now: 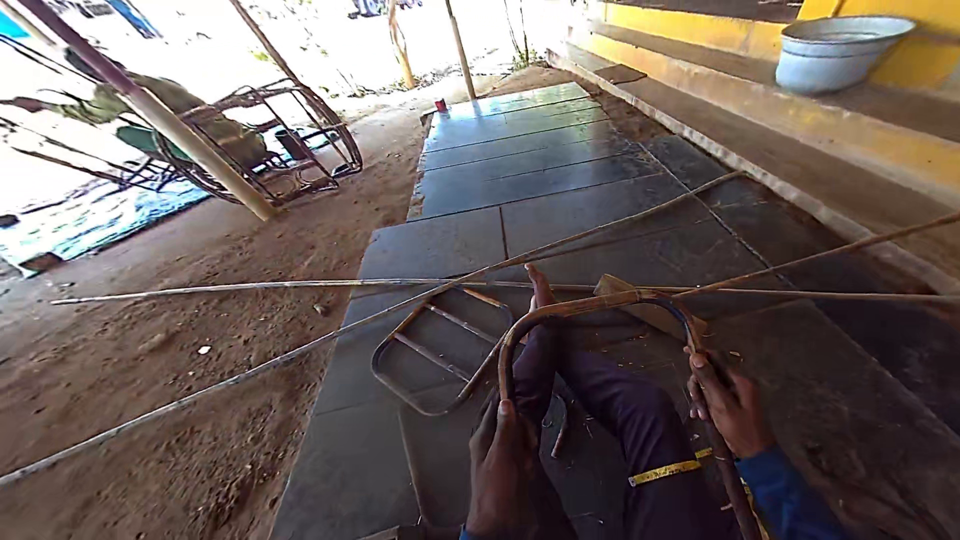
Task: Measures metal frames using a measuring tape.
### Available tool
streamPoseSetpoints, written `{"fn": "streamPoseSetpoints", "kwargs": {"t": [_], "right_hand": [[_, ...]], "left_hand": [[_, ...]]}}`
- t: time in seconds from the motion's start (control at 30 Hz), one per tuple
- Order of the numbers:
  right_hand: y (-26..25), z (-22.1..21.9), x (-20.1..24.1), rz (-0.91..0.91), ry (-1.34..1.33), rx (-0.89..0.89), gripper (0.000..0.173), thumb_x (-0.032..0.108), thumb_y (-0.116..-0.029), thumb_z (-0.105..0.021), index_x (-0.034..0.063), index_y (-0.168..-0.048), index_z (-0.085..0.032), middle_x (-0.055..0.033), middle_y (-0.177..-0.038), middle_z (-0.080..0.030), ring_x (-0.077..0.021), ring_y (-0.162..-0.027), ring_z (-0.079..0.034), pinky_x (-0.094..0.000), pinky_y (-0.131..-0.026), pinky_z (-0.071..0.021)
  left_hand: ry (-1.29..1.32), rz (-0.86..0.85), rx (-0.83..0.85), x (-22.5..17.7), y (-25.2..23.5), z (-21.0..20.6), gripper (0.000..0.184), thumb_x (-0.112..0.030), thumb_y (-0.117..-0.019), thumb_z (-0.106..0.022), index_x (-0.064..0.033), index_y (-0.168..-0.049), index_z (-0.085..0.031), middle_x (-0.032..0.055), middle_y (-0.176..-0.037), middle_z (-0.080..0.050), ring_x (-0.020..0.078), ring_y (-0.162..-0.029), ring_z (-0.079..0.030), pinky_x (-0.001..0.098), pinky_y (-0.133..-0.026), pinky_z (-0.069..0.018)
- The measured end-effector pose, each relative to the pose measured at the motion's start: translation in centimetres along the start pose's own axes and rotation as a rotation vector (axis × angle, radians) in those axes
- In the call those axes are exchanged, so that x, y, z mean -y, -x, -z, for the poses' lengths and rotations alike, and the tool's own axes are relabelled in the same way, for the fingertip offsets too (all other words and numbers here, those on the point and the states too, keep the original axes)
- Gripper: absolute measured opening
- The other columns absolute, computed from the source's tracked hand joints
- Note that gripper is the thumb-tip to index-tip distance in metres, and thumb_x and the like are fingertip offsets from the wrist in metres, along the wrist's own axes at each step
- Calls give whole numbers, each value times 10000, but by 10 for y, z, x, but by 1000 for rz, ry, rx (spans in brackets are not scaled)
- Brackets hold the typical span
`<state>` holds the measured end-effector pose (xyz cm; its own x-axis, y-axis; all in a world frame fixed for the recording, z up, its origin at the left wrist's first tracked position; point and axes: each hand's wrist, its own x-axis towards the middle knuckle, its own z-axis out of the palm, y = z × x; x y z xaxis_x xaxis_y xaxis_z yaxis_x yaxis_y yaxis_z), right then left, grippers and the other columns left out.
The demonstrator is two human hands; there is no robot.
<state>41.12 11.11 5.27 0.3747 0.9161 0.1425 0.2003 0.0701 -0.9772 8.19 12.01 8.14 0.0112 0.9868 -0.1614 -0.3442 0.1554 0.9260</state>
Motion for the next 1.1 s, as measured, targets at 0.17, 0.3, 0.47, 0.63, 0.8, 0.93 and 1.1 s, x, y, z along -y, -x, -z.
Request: {"fn": "streamPoseSetpoints", "kwargs": {"t": [0.17,0.3,0.47,0.63,0.8,0.93,1.1], "right_hand": [[6,8,-16,-86,-31,27,543,413,-946,-711,112,-1380,-587,-140,-787,-677,-290,-613,-686,-420,-561,-630],[21,16,-23,-294,-48,184,521,466,-948,-703,59,-1270,-657,-136,-863,-728,-282,-645,-707,-419,-550,-622],[33,13,-26,-301,-62,93,441,510,-968,-655,71,-1006,-685,-32,-598,-561,-142,-404,-487,-296,-362,-449],[33,9,-22,-286,-52,73,441,531,-954,-665,90,-974,-673,-23,-586,-536,-134,-392,-455,-285,-351,-414],[34,6,-23,-277,-72,69,418,502,-958,-669,85,-981,-678,-17,-574,-521,-126,-388,-447,-277,-349,-410],[37,7,-20,-266,-73,71,434,520,-949,-682,86,-963,-679,-22,-579,-524,-132,-396,-446,-281,-357,-406],[39,8,-17,-238,-79,63,429,525,-950,-682,97,-935,-681,-19,-574,-514,-128,-396,-442,-280,-356,-400]], "left_hand": [[84,62,42,6,-4,0,499,-354,-1123,-315,-8,-1408,-533,96,-669,-557,142,-432,-486,274,-371,-450],[173,77,111,6,-5,9,571,-396,-1125,-225,-6,-1421,-518,111,-688,-579,152,-441,-510,279,-377,-468],[312,180,304,21,5,19,714,-582,-1085,-232,-3,-1310,-583,94,-629,-596,174,-451,-585,331,-426,-551],[451,196,338,25,7,20,679,-643,-1048,-324,-34,-1132,-612,22,-568,-490,122,-391,-492,276,-365,-463],[450,199,310,25,10,22,679,-645,-1046,-328,-29,-1109,-607,25,-565,-486,123,-390,-492,276,-365,-467],[362,168,253,24,14,20,391,-438,-1048,-553,-48,-1030,-585,-7,-553,-436,87,-375,-451,254,-352,-452],[288,159,202,21,18,17,273,-323,-1023,-625,-61,-978,-561,-9,-547,-433,79,-369,-441,249,-351,-451]]}}
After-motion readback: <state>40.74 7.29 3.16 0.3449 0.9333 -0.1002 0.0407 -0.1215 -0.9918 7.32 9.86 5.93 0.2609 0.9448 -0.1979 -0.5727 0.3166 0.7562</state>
